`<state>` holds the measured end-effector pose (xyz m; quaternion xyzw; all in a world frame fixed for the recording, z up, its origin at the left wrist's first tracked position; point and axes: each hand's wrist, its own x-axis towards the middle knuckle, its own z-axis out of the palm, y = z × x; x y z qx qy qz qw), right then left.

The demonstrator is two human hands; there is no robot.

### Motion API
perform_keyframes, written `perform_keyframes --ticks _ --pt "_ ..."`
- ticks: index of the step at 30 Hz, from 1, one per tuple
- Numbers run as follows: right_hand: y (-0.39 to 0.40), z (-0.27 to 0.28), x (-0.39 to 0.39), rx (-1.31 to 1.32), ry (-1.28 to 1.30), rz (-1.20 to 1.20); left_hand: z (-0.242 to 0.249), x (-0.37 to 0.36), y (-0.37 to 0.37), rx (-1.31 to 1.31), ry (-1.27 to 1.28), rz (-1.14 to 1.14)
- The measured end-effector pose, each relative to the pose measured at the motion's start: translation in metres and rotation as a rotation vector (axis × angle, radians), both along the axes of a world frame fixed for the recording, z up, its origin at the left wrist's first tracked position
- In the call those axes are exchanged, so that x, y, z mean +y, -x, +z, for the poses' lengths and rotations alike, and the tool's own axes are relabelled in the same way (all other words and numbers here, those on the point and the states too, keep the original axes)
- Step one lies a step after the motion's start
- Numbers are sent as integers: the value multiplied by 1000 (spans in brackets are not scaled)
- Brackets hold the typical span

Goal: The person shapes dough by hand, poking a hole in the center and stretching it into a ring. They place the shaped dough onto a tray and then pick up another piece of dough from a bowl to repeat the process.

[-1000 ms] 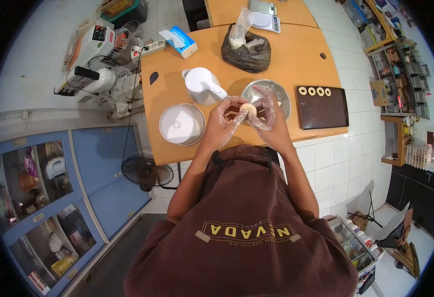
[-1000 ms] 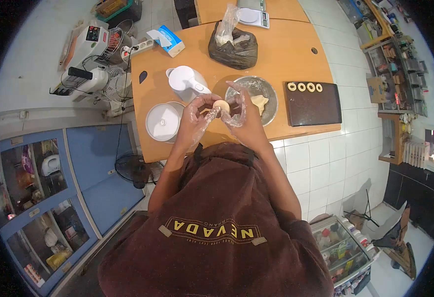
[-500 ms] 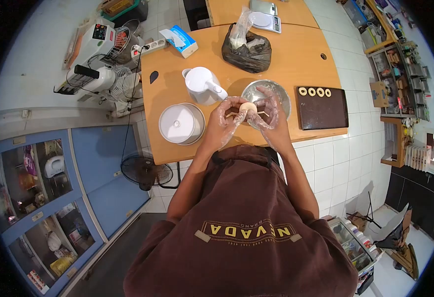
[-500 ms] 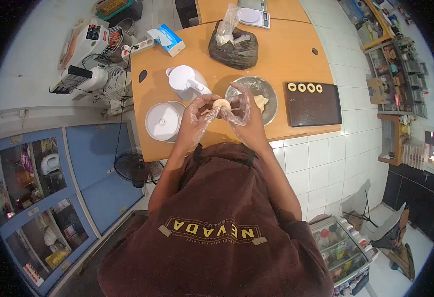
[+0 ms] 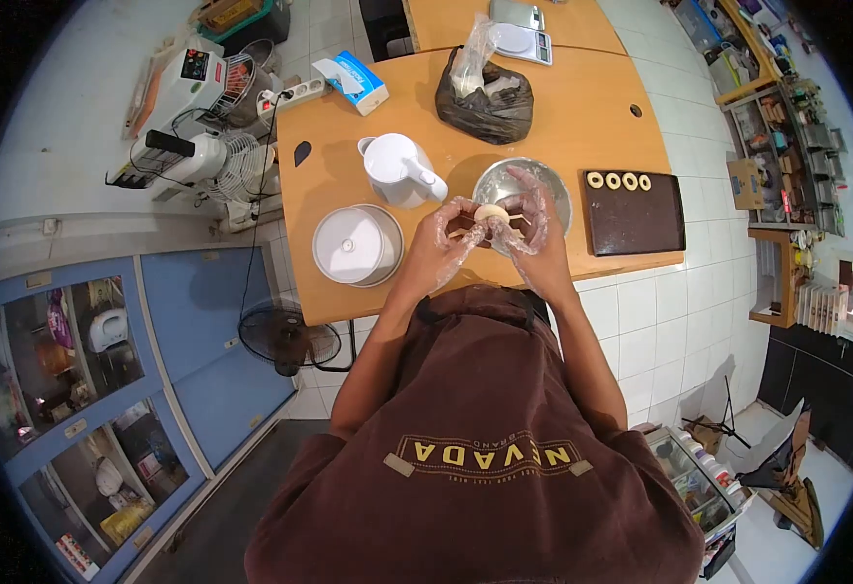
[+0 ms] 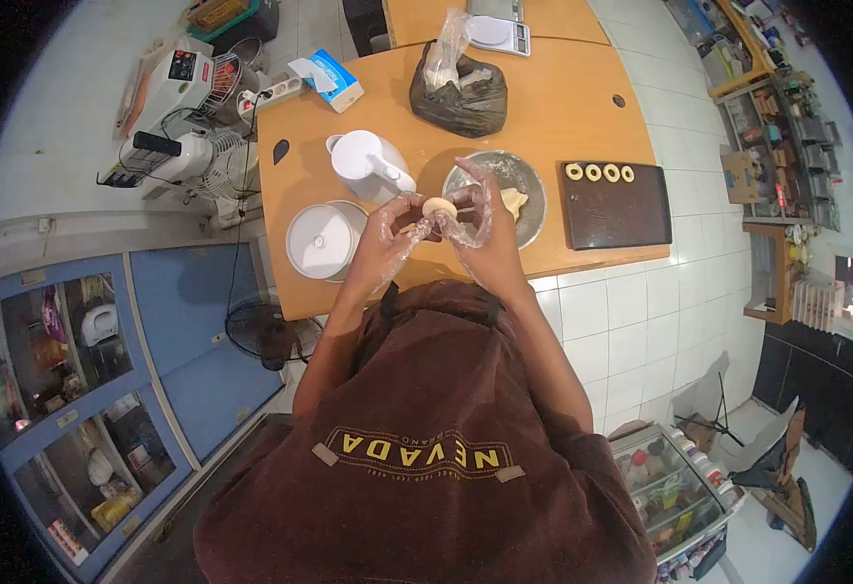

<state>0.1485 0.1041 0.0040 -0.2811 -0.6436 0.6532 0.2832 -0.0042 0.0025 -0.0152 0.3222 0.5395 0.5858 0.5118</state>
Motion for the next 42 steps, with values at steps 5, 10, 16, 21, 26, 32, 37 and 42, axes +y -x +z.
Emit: perform_keyframes --ticks 5,10,16,21,26,32,37,42 --pt "-5 6 4 -56 14 86 9 -1 -2 -78 20 24" --pt "-3 1 9 -39 -31 48 1 0 -6 -56 1 27" --pt "0 -3 1 -9 53 -3 12 -1 0 -27 12 1" --pt "-3 7 1 2 121 15 6 3 0 -174 -12 53" --pt "-5 6 6 4 37 38 -2 2 5 -112 -6 -56" --pt "-2 10 2 -7 76 35 10 3 0 -150 9 42" --pt "-4 3 7 -68 -67 61 9 2 -3 -135 19 50" --pt "1 5 3 -9 49 -15 4 -2 -6 -82 -34 21"
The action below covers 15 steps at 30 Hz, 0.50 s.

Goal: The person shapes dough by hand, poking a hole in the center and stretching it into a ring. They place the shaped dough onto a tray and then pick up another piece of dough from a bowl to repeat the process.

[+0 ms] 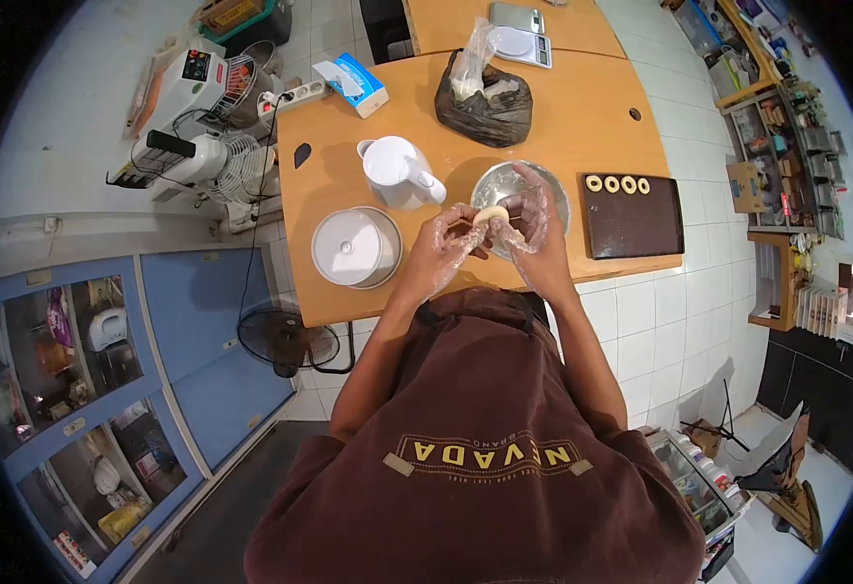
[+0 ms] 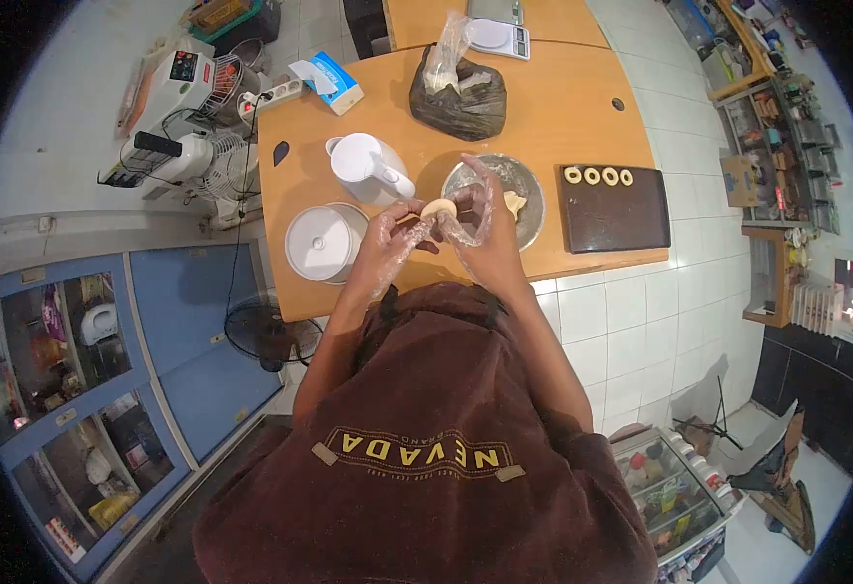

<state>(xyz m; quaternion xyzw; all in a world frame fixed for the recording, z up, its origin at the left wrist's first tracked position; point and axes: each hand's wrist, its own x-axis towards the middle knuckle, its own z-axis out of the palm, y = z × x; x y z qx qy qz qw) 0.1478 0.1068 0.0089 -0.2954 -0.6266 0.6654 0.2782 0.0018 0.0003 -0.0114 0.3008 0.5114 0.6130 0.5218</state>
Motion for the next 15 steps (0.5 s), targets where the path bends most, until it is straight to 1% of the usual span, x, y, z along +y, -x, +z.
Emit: perform_keyframes --ticks 2,5,8,11,14,15 --pt "1 0 -2 5 44 -19 0 0 3 46 14 -27" --pt "0 -9 -3 11 -7 -12 1 1 3 -5 14 7" --pt "-1 -8 -2 26 4 4 13 3 1 -126 53 43" --pt "-3 -7 1 26 35 7 8 2 1 -139 -2 18" --pt "-9 -2 9 -15 -32 104 3 2 2 -62 21 10" --pt "-9 -1 9 -15 -37 110 3 2 3 4 38 1"
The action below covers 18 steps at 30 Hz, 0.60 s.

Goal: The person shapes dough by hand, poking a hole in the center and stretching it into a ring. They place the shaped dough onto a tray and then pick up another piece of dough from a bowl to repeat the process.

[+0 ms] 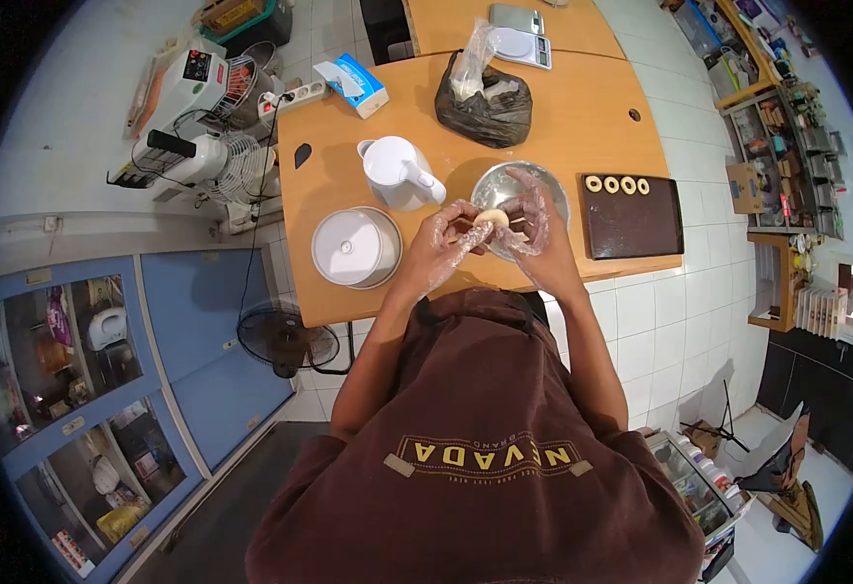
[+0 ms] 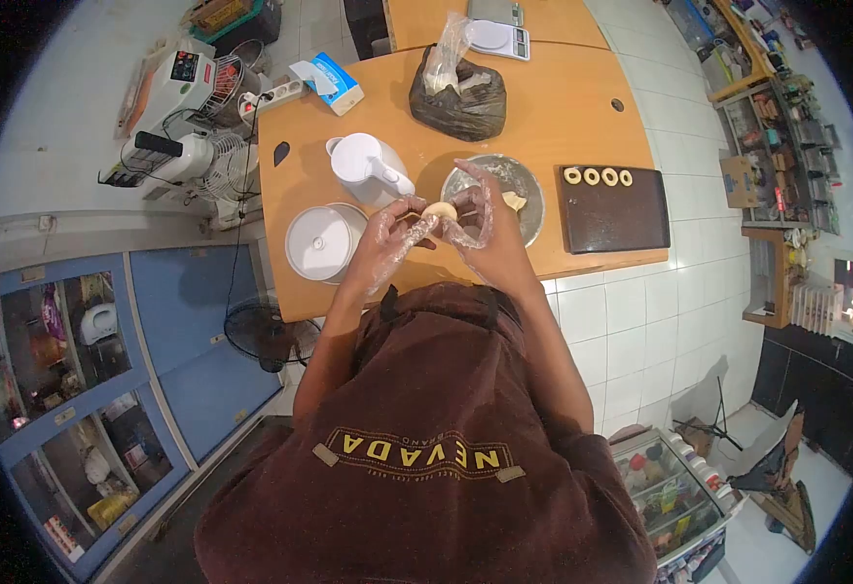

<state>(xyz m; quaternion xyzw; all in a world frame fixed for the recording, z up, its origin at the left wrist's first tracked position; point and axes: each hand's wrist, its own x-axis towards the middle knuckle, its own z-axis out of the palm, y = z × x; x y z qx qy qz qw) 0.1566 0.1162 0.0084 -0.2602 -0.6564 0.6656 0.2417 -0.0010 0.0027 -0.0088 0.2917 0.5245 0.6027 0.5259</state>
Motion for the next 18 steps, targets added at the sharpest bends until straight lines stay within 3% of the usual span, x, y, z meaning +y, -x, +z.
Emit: perform_keyframes --ticks 2,8,18 --pt "0 3 1 0 -13 11 -1 0 3 133 33 -22" --pt "3 -2 -5 -26 -33 -48 1 -1 7 197 82 -85" --pt "0 4 6 -52 -43 -5 -6 -5 -9 86 8 70"
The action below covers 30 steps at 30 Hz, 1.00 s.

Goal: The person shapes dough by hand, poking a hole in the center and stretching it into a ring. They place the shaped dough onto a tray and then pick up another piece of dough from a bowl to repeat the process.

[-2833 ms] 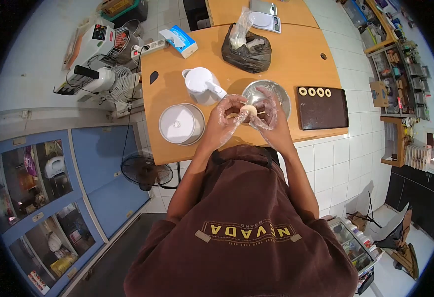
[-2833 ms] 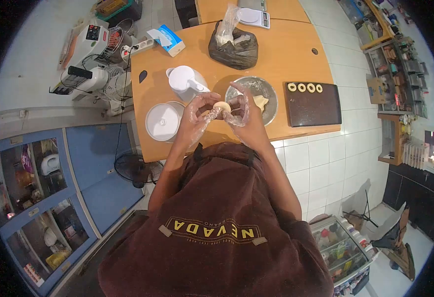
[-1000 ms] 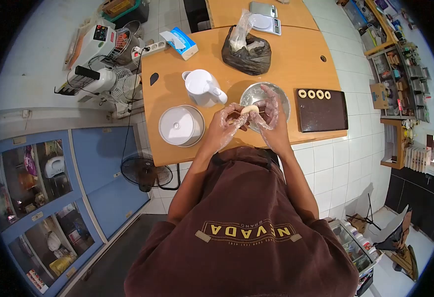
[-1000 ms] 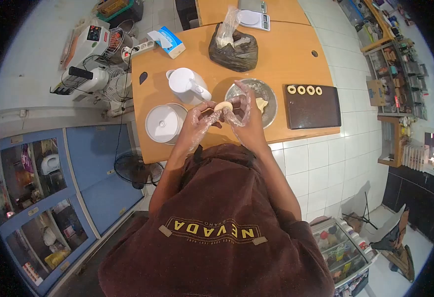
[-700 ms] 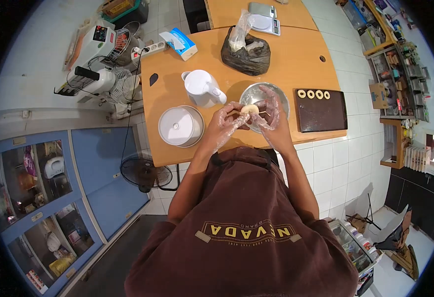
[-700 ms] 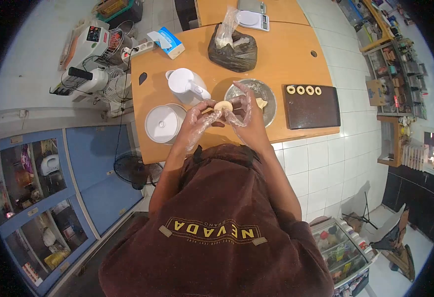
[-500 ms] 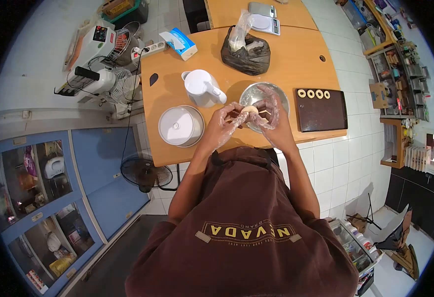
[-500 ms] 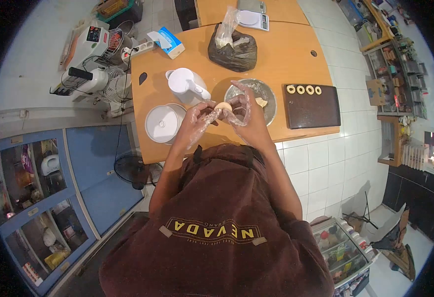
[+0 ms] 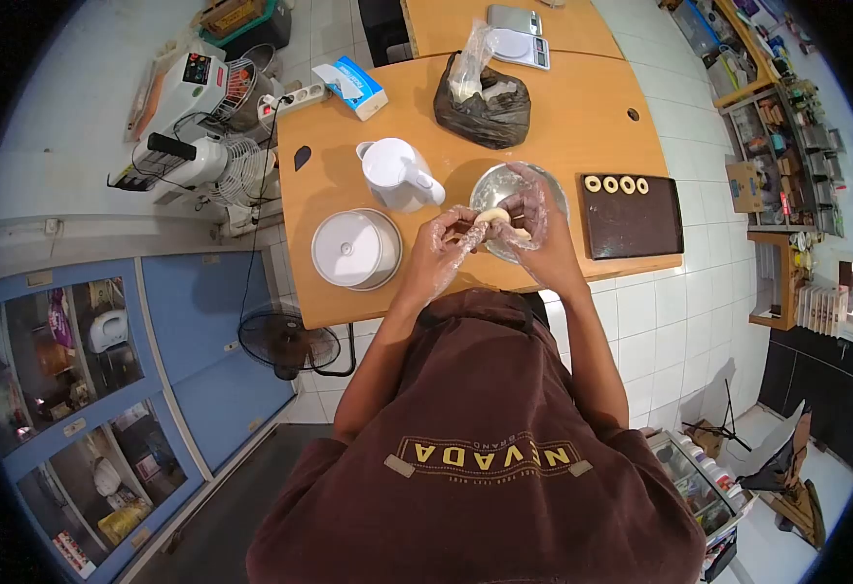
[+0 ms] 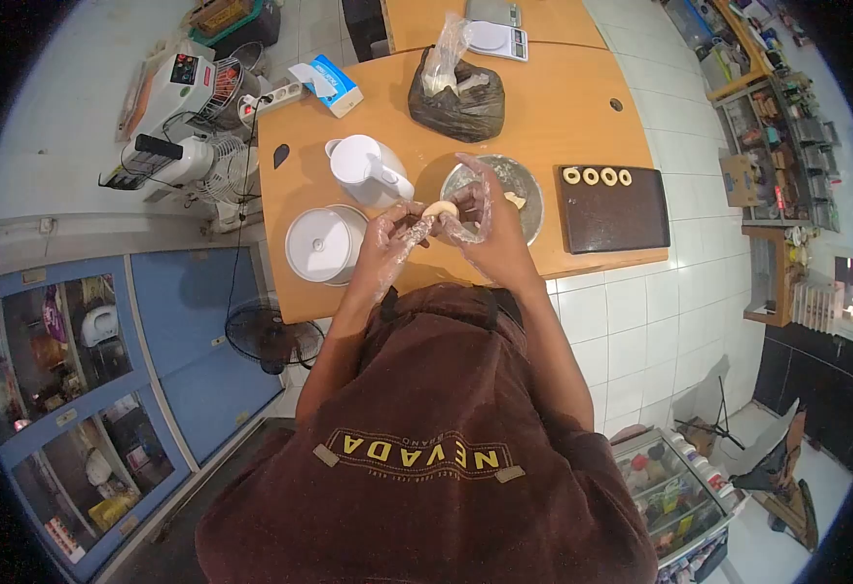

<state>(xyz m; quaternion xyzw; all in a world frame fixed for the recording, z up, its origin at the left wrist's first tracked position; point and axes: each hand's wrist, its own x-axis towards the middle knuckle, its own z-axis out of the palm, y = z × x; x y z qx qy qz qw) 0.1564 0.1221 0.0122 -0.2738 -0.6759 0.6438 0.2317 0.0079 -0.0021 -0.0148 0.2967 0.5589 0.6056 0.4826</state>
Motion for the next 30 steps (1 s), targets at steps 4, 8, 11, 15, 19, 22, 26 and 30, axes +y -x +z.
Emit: perform_keyframes --ticks 4,8,11,15,19,22,26,30 --pt "5 -2 -6 34 39 -51 0 0 1 23 27 -38" --pt "4 -6 -10 29 1 -49 2 3 1 -81 15 32" --pt "2 -1 -11 20 109 -37 0 4 3 -71 25 31" --pt "2 8 -8 -16 72 9 0 4 6 -6 0 -1" --pt "-1 7 -1 -68 29 78 3 7 9 31 -53 -7" --pt "0 2 3 -39 1 57 1 6 10 90 -31 -37" --pt "3 -5 1 14 7 -11 6 5 3 22 -54 -27" --pt "0 -10 -2 24 46 15 7 5 8 -9 -71 -19"
